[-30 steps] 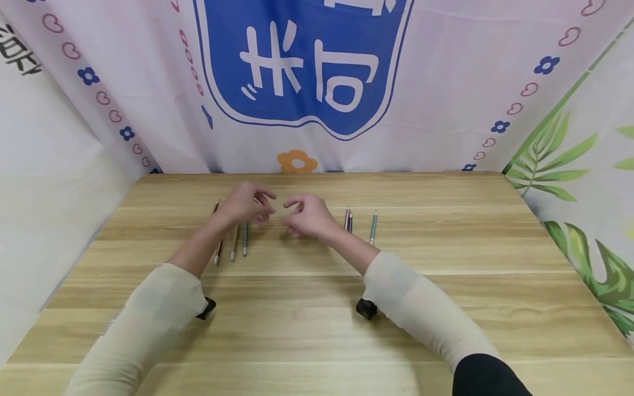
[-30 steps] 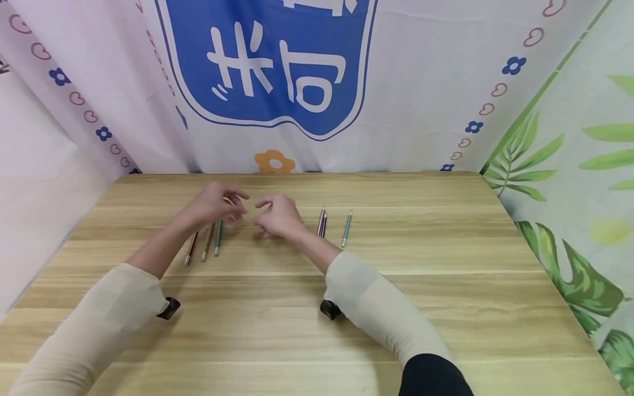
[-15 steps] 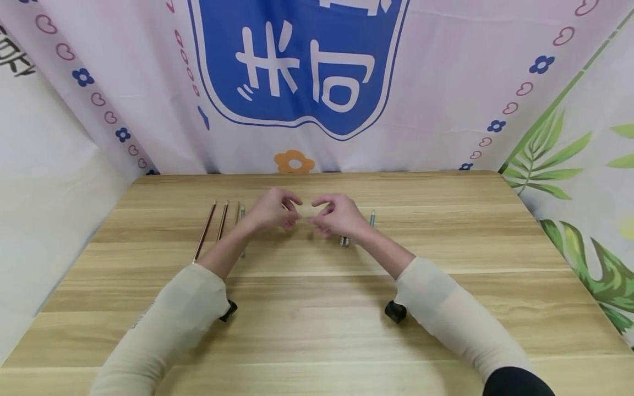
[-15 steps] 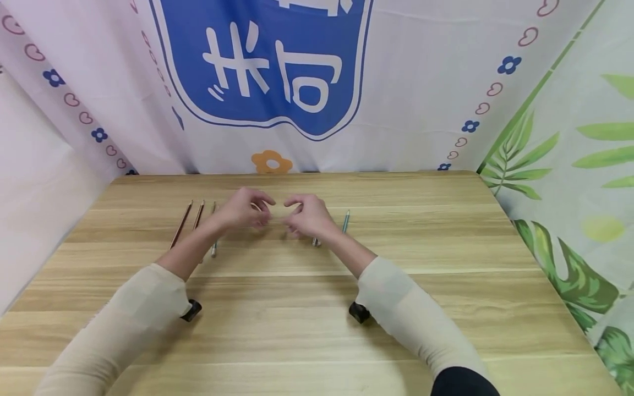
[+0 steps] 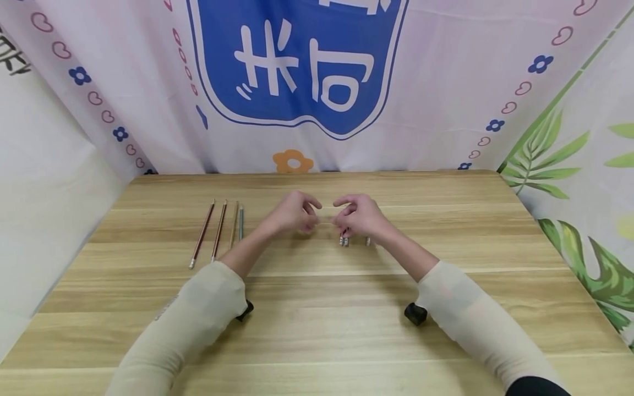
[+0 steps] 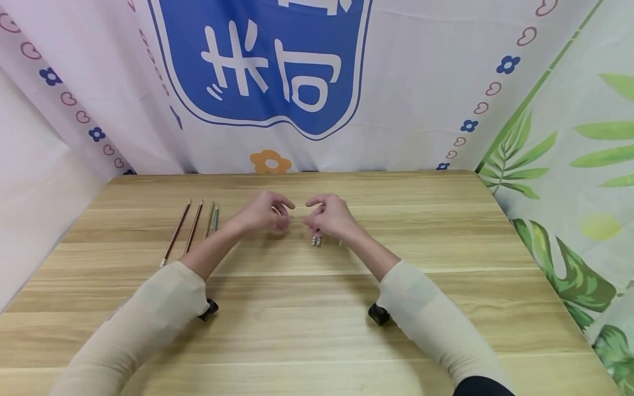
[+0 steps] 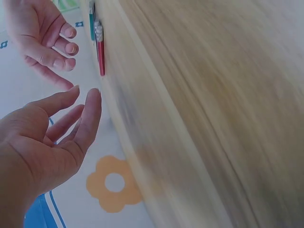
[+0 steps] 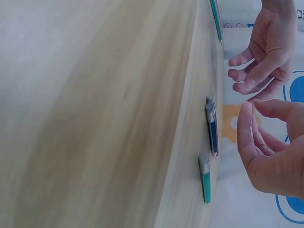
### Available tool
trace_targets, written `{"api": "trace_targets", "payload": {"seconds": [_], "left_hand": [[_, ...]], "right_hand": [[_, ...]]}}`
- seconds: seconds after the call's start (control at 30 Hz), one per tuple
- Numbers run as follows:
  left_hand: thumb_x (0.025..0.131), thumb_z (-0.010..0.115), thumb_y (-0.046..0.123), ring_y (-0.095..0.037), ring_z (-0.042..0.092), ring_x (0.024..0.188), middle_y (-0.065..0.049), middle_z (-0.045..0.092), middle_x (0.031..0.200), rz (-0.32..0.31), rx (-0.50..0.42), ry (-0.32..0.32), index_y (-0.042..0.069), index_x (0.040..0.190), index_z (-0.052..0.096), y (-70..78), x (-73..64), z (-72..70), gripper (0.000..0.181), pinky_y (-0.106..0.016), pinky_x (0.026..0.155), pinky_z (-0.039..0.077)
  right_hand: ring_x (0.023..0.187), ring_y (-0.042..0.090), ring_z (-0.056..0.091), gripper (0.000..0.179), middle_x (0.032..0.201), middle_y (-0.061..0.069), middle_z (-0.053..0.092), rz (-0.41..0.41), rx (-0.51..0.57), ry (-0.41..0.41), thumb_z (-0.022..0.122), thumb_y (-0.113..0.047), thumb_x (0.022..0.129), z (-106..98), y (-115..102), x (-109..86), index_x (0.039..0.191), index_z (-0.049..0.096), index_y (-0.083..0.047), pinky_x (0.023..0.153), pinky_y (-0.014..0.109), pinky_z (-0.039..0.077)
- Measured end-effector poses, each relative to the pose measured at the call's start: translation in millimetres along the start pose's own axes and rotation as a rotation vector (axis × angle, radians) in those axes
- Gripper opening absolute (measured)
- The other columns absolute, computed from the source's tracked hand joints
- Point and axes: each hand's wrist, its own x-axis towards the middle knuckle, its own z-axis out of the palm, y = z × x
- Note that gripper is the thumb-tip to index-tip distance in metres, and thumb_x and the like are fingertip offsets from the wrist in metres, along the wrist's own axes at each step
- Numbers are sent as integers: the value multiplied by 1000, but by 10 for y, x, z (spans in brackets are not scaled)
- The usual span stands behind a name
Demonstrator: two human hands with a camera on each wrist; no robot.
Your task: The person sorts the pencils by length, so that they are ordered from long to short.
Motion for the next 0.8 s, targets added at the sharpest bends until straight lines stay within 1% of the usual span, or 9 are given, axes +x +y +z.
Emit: {"api": "trace_targets", "payload": {"seconds": [0.07,0.13,0.3,0.4,0.57,0.67,0.8], "left_hand": [[92,70,-8,-30,72,76,-22,71,92,1,-3,-1,-15,129,61,13,22,30,39,-35,70,67],[91,70,-8,-30,72,76,-19,70,89,2,-7,1,-15,128,62,18,51,62,38,-35,70,67],[91,71,-10,-29,71,75,-18,68,89,-14,-22,-11,-15,127,62,41,98,144,38,-35,70,67],[91,72,-9,-28,71,74,-19,68,91,-12,-16,-21,-14,128,61,56,129,191,40,-34,69,67],[89,74,-9,-24,69,68,-16,66,90,-14,0,-14,-14,128,61,62,183,243,41,-33,67,66],[88,74,-9,-21,67,67,-13,63,89,-17,16,-7,-13,128,61,64,218,273,42,-30,66,65],[88,75,-8,-18,64,68,-12,63,90,-17,38,10,-11,129,61,78,264,321,43,-25,63,62]], "right_hand": [[71,22,70,47,92,15,71,-3,-6,1,68,5,92,-37,33,0,137,56,9,60,32,66],[71,20,70,47,93,16,71,-3,-12,2,69,5,92,-73,51,-11,137,56,9,61,34,66],[71,26,72,47,96,19,70,11,0,21,69,6,92,-160,77,-34,137,56,10,65,38,67],[69,25,71,45,95,21,70,17,0,30,65,9,92,-209,98,-44,137,56,11,64,36,67],[70,24,70,45,99,24,70,27,-9,23,60,11,92,-264,126,-50,136,55,11,64,36,67],[73,26,71,45,99,23,69,26,1,20,60,11,93,-288,126,-59,137,54,12,64,37,67],[74,29,72,45,97,20,68,27,15,27,61,10,93,-331,136,-62,138,53,12,65,37,67]]}}
